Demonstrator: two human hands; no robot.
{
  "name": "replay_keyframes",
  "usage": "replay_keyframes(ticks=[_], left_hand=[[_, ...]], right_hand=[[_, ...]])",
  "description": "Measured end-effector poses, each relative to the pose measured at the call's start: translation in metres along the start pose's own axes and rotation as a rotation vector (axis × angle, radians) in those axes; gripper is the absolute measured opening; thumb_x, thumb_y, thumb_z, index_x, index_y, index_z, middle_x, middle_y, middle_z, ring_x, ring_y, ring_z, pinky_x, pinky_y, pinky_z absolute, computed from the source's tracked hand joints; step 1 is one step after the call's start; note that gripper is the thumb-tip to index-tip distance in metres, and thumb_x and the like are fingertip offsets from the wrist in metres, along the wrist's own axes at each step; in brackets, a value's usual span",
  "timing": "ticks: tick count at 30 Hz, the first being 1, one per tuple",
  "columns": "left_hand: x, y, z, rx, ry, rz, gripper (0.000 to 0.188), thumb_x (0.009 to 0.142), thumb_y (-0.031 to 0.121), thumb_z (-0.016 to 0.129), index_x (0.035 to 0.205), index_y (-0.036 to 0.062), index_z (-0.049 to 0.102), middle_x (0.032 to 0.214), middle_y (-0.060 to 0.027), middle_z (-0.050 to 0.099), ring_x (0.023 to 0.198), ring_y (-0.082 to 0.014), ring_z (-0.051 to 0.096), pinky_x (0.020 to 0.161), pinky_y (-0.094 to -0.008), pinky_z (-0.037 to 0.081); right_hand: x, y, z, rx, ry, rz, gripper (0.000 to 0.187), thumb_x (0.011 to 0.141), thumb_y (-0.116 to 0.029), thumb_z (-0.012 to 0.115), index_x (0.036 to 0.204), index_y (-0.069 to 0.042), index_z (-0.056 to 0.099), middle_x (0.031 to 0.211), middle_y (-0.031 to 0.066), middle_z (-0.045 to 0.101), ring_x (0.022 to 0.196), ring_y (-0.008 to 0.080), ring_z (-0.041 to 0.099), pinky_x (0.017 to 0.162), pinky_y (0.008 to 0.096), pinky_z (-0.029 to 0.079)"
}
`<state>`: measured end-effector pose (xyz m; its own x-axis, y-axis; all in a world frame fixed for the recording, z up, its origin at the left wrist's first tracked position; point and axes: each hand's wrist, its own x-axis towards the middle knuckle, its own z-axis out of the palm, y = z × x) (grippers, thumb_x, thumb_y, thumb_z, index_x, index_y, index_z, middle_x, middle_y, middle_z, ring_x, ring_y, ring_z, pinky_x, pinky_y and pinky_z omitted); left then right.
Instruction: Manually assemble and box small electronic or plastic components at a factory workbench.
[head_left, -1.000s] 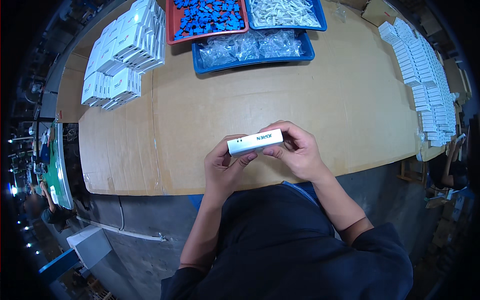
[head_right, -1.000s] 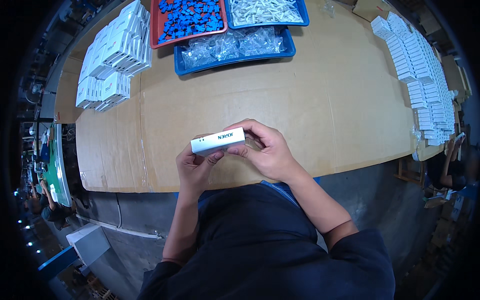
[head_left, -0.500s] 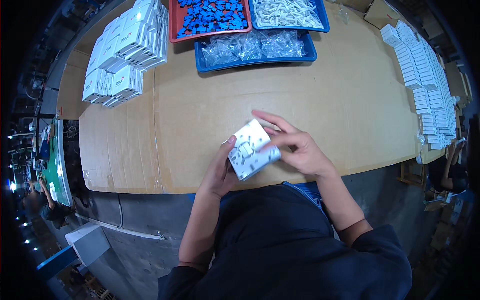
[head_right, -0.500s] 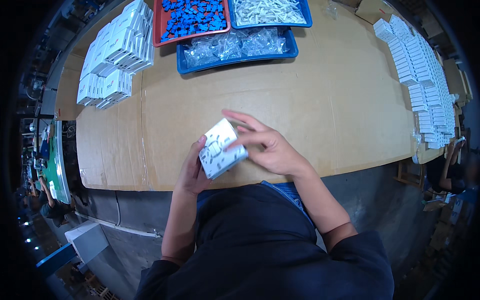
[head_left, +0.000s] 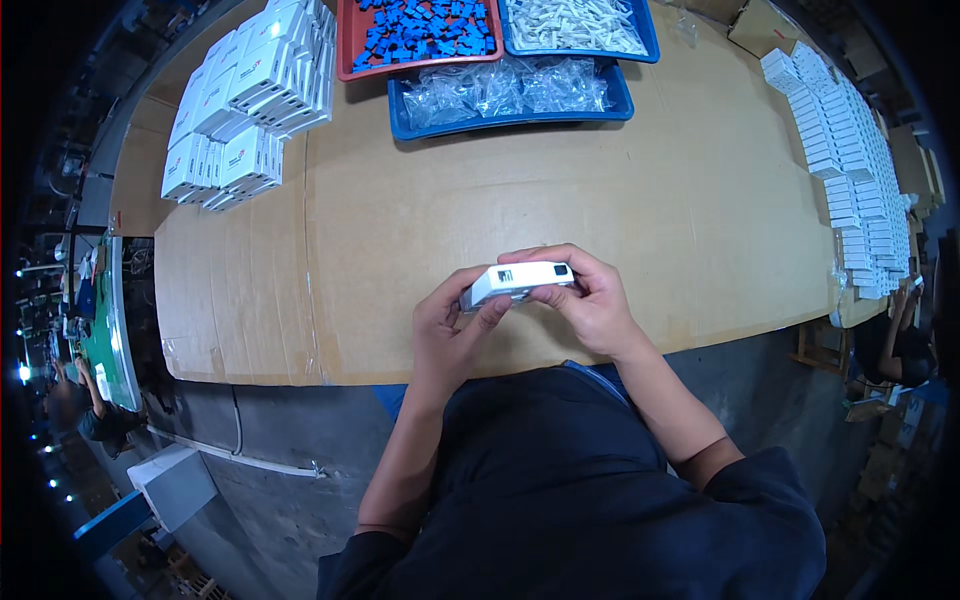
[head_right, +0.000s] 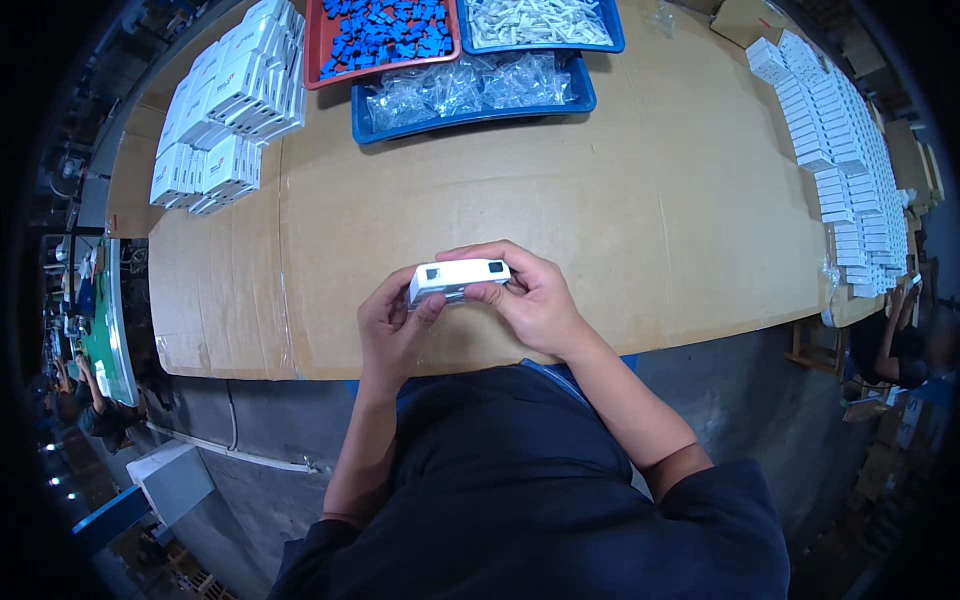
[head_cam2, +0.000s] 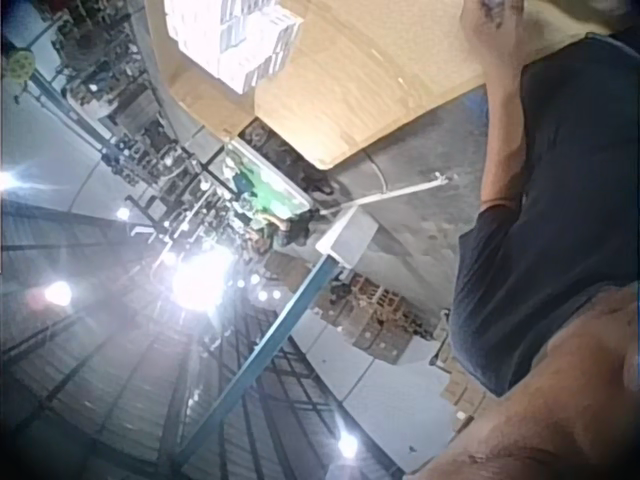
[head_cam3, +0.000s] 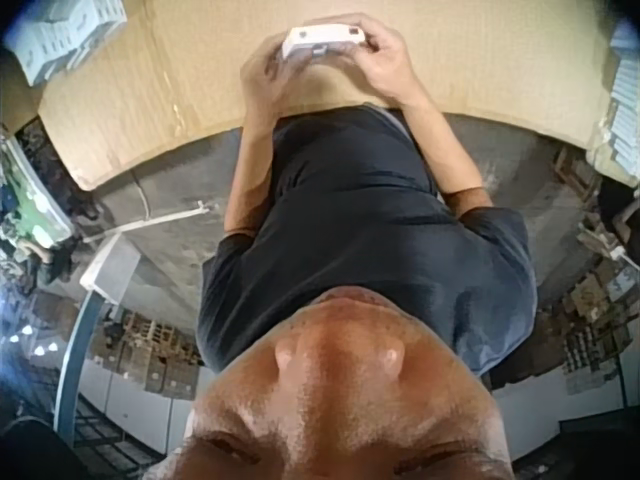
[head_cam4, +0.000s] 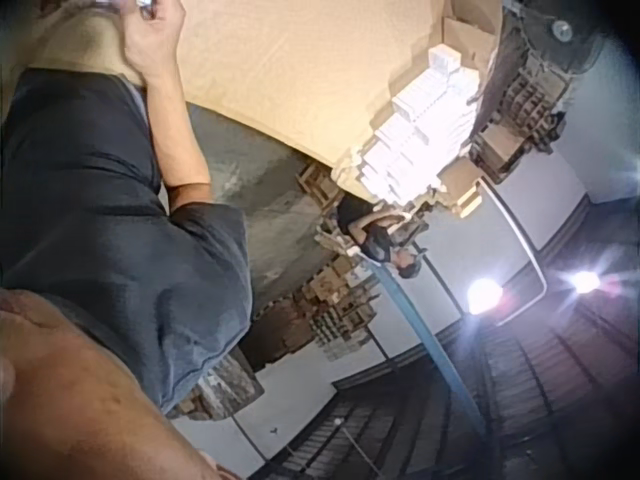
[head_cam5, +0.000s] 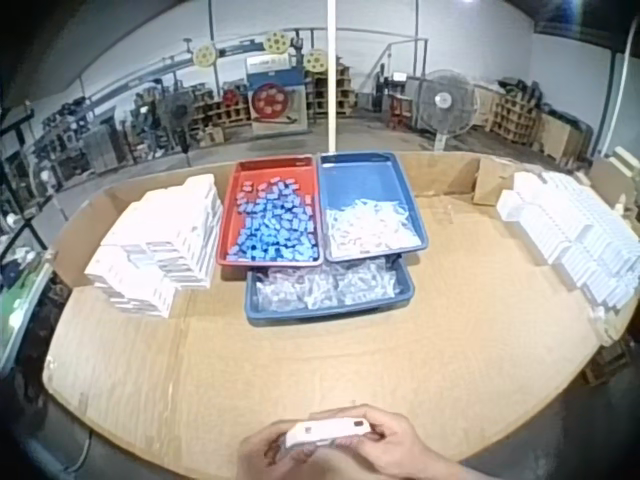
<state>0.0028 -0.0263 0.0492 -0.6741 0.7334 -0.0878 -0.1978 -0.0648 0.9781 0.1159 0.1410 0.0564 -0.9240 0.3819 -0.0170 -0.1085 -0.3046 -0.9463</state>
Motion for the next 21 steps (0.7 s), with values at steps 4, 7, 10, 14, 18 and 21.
replay_keyframes(ticks=[4,7,10,14,18,21], left_hand=[[-0.012,0.006,0.004,0.190,0.031,0.115,0.026,0.097,0.012,0.078,0.118,-0.0021,0.070,0.103,-0.0038,0.074,0.095,-0.0089,0.066,0.084,-0.0245,0.052],[-0.015,0.007,0.008,0.132,0.052,0.108,0.026,0.097,0.012,0.078,0.118,-0.0024,0.070,0.102,-0.0038,0.073,0.095,-0.0085,0.066,0.084,-0.0242,0.052],[-0.012,0.002,0.011,0.015,0.083,0.063,0.028,0.098,0.011,0.077,0.121,-0.0038,0.068,0.104,-0.0049,0.073,0.096,-0.0081,0.066,0.085,-0.0240,0.052],[-0.006,-0.001,0.018,0.083,0.172,0.064,0.031,0.103,0.010,0.070,0.128,-0.0066,0.064,0.110,-0.0075,0.072,0.100,-0.0091,0.066,0.088,-0.0245,0.053],[0.001,0.002,0.019,0.086,0.169,-0.048,0.035,0.108,0.014,0.062,0.135,-0.0072,0.060,0.115,-0.0087,0.072,0.106,-0.0106,0.066,0.091,-0.0261,0.053],[0.000,0.001,0.018,0.024,0.077,-0.042,0.043,0.112,0.023,0.055,0.142,-0.0073,0.054,0.127,-0.0137,0.069,0.116,-0.0156,0.065,0.098,-0.0303,0.052]], right_hand=[[-0.005,0.004,0.001,-0.158,-0.051,-0.254,0.026,0.100,-0.007,0.069,0.124,0.002,0.062,0.126,0.0178,0.070,0.119,0.0244,0.068,0.102,0.0364,0.054],[-0.008,0.001,0.004,-0.134,-0.047,-0.273,0.027,0.099,-0.008,0.071,0.123,0.001,0.062,0.125,0.0184,0.071,0.119,0.0244,0.068,0.102,0.0368,0.054],[-0.005,-0.002,0.002,-0.165,-0.026,-0.197,0.033,0.099,-0.007,0.072,0.129,0.001,0.060,0.126,0.0172,0.069,0.120,0.0231,0.067,0.101,0.0359,0.054],[0.001,0.011,0.009,-0.046,0.223,-0.076,0.052,0.098,-0.004,0.073,0.144,-0.002,0.050,0.133,0.0137,0.063,0.124,0.0205,0.063,0.102,0.0342,0.055],[-0.003,0.017,0.011,-0.119,0.201,0.005,0.074,0.094,-0.003,0.078,0.155,-0.004,0.036,0.135,0.0149,0.058,0.129,0.0195,0.059,0.103,0.0345,0.056],[0.000,0.016,0.016,-0.099,0.210,0.017,0.081,0.092,-0.001,0.079,0.158,-0.004,0.032,0.136,0.0152,0.058,0.128,0.0197,0.059,0.103,0.0355,0.057]])
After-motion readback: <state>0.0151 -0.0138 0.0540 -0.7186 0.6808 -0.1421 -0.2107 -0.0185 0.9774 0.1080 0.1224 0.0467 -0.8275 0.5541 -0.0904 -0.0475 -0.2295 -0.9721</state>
